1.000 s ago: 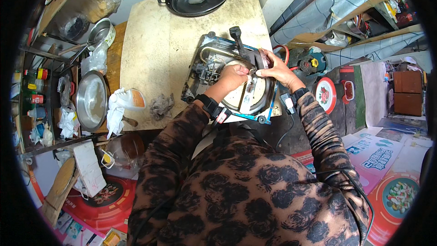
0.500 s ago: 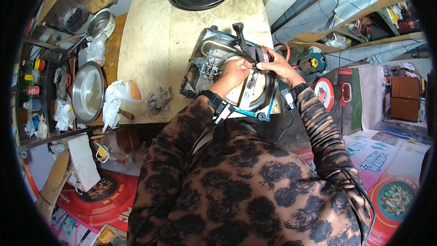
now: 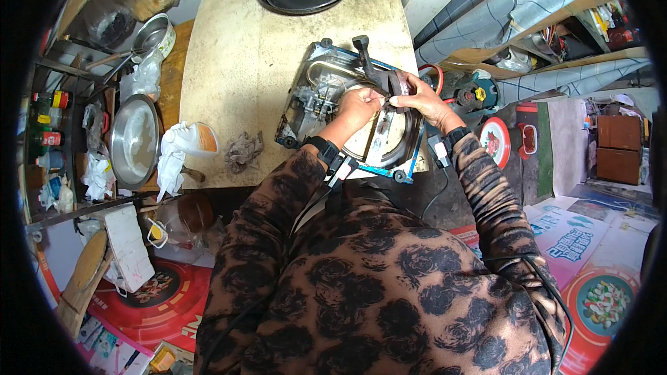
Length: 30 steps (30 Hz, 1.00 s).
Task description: The person disassembles a small appliance on a workbench, removes a circular component, and uses a hammer to separate parts. They then reassemble the component and place it back into the appliance housing.
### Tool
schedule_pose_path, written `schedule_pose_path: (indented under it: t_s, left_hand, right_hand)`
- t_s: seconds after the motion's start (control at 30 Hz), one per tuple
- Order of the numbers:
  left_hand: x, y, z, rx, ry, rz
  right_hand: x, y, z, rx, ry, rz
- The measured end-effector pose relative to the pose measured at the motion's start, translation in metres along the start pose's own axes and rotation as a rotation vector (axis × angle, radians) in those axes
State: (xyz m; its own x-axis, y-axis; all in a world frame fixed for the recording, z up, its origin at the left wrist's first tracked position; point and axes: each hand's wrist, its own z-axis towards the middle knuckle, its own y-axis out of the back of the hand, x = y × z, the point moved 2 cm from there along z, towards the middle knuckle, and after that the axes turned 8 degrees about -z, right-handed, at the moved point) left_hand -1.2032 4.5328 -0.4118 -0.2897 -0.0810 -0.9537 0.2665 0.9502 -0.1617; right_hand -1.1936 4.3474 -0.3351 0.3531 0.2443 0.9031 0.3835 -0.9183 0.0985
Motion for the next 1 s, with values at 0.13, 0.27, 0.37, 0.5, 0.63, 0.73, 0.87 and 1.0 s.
schedule_pose_path:
  t_s: [0.13, 0.27, 0.37, 0.5, 0.63, 0.73, 0.87, 1.0]
  left_hand:
    - [-0.008, 0.003, -0.004, -0.037, 0.013, -0.024]
    - [-0.030, 0.008, -0.009, -0.173, 0.105, -0.235]
    - [-0.046, 0.016, -0.008, -0.145, 0.225, -0.354]
    - [-0.055, 0.024, -0.009, -0.167, 0.290, -0.484]
    - [-0.054, 0.035, -0.010, -0.077, 0.306, -0.629]
    - [-0.047, 0.043, -0.014, -0.067, 0.322, -0.620]
    - [-0.038, 0.049, -0.020, -0.046, 0.276, -0.579]
    - [-0.038, 0.057, -0.027, 0.021, 0.210, -0.571]
  right_hand:
    - [0.001, -0.002, -0.002, 0.000, 0.008, -0.006]
    - [0.002, -0.005, -0.004, 0.000, 0.003, -0.030]
    - [0.005, -0.007, -0.005, -0.031, 0.035, -0.093]
    - [0.014, -0.011, -0.007, -0.132, 0.166, -0.351]
    - [0.025, -0.027, -0.017, -0.301, 0.283, -0.682]
    - [0.034, -0.042, -0.031, -0.375, 0.355, -0.871]
    - [0.042, -0.045, -0.040, -0.286, 0.404, -0.907]
    - [0.035, -0.029, -0.038, -0.196, 0.384, -0.661]
